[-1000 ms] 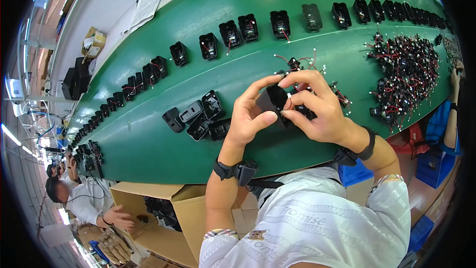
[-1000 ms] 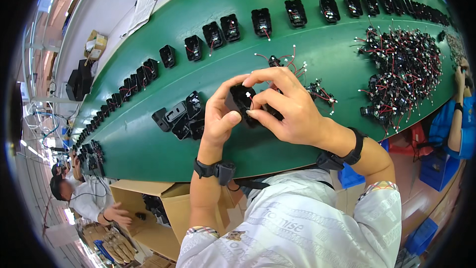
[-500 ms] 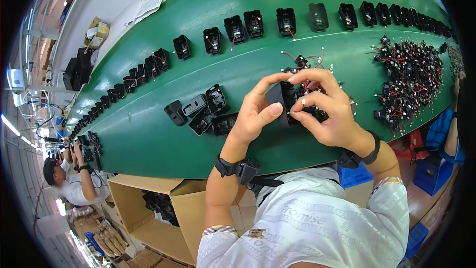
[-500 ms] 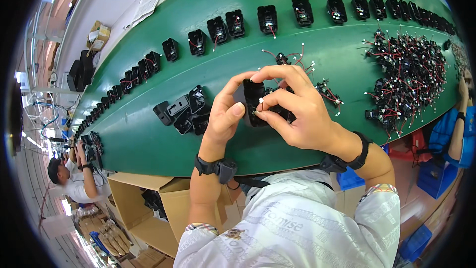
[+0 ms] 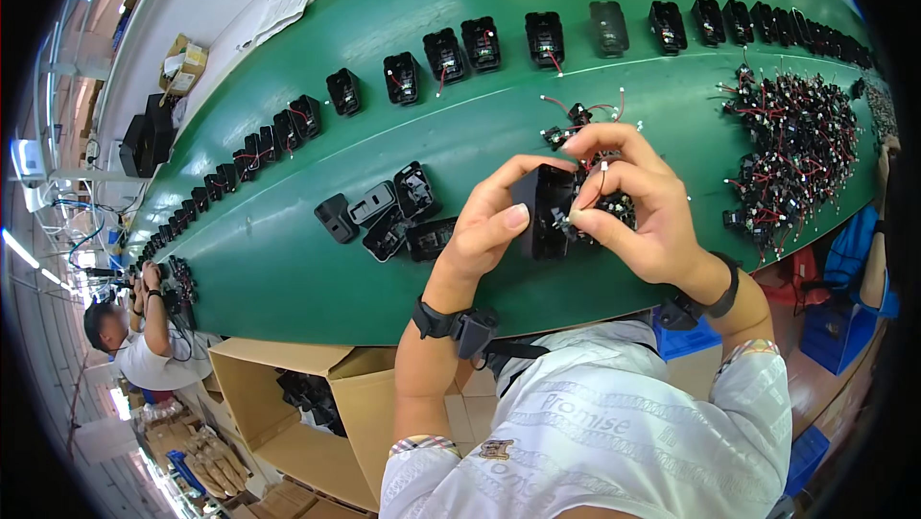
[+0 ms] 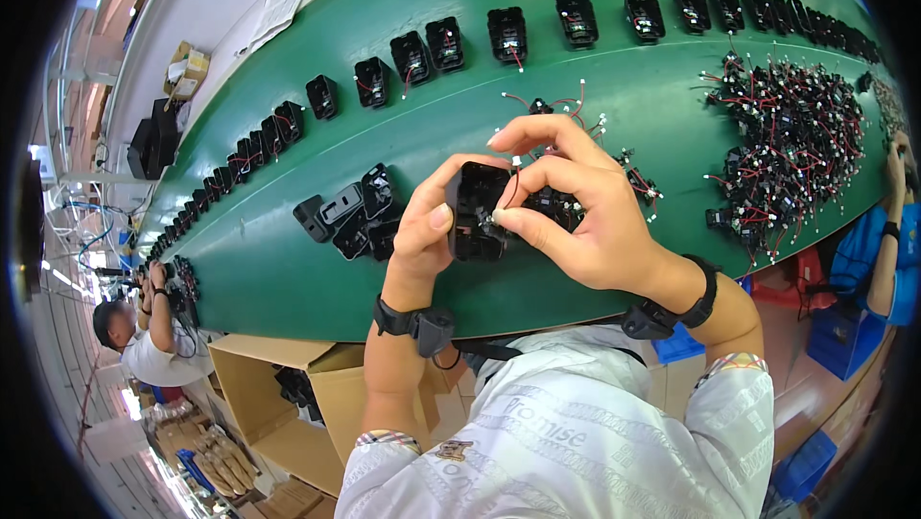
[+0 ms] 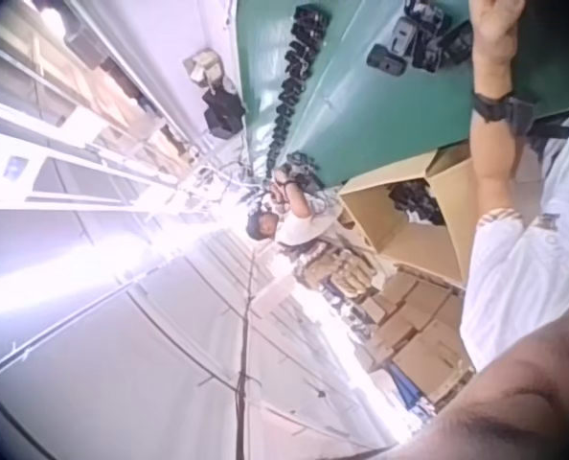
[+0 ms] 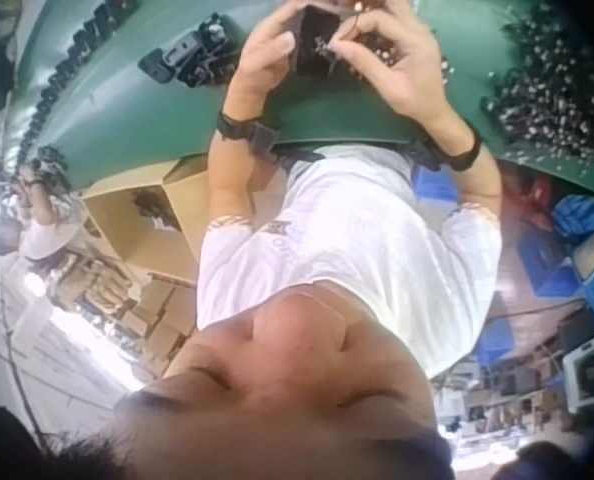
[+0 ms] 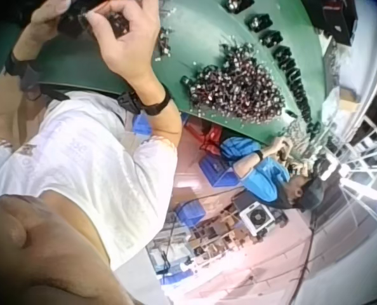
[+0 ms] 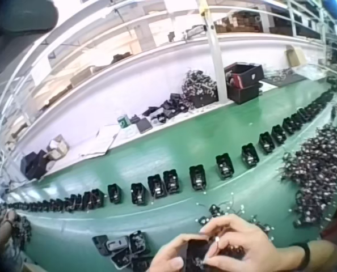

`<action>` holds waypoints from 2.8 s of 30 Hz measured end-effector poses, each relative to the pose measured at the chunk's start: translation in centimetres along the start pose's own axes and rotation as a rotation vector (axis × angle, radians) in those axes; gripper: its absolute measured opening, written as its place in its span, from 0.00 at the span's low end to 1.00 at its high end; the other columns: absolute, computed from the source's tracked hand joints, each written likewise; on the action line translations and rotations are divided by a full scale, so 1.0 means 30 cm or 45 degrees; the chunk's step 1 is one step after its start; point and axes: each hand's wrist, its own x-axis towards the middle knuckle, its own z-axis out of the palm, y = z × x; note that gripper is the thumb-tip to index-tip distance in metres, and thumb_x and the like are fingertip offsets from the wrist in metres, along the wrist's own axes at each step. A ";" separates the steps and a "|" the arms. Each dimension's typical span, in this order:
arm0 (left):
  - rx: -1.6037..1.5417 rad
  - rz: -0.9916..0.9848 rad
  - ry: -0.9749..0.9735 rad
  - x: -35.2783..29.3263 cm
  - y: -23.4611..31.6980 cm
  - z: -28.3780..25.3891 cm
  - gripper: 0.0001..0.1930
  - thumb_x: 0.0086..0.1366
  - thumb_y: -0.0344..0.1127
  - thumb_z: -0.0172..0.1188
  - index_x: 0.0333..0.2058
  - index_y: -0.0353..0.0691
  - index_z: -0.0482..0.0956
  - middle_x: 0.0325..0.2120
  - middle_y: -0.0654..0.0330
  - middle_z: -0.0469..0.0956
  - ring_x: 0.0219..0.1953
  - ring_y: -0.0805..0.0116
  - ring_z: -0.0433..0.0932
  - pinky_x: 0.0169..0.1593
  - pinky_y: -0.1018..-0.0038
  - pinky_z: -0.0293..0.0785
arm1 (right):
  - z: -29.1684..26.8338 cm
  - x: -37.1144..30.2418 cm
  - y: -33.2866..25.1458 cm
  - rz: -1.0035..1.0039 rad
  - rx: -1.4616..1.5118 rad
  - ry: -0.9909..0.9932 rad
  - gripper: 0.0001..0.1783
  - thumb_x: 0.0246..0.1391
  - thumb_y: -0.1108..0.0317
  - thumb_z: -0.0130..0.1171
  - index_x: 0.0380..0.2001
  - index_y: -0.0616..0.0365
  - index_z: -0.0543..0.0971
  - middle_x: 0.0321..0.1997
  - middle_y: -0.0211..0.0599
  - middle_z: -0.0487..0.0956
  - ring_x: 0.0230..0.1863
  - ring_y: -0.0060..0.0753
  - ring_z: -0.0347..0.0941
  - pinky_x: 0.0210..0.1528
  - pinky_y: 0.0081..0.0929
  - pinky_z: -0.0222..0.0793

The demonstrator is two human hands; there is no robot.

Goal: Assembling small electronic components into plastic housings on a factory production line.

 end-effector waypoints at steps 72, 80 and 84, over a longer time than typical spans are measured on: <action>2.321 0.427 1.143 -0.339 -0.096 -0.068 0.26 0.47 0.36 0.70 0.48 0.47 0.77 0.56 0.54 0.65 0.63 0.43 0.55 0.62 0.51 0.51 | 0.388 0.621 0.261 -0.511 -1.167 -0.366 0.19 0.41 0.52 0.66 0.33 0.53 0.82 0.54 0.45 0.72 0.60 0.55 0.61 0.62 0.50 0.55; 2.317 0.478 1.174 -0.343 -0.070 -0.038 0.18 0.45 0.32 0.67 0.39 0.41 0.77 0.50 0.55 0.71 0.60 0.48 0.63 0.61 0.53 0.53 | -0.173 0.298 0.047 0.041 -0.722 -0.401 0.13 0.48 0.62 0.63 0.33 0.61 0.79 0.37 0.41 0.80 0.43 0.40 0.75 0.47 0.32 0.69; 2.348 0.404 1.009 -0.303 -0.066 -0.060 0.18 0.46 0.29 0.63 0.38 0.39 0.74 0.54 0.51 0.69 0.62 0.48 0.62 0.64 0.51 0.50 | -0.305 0.221 0.056 0.247 -0.819 -0.442 0.14 0.48 0.65 0.63 0.35 0.63 0.78 0.34 0.41 0.80 0.38 0.34 0.77 0.45 0.29 0.70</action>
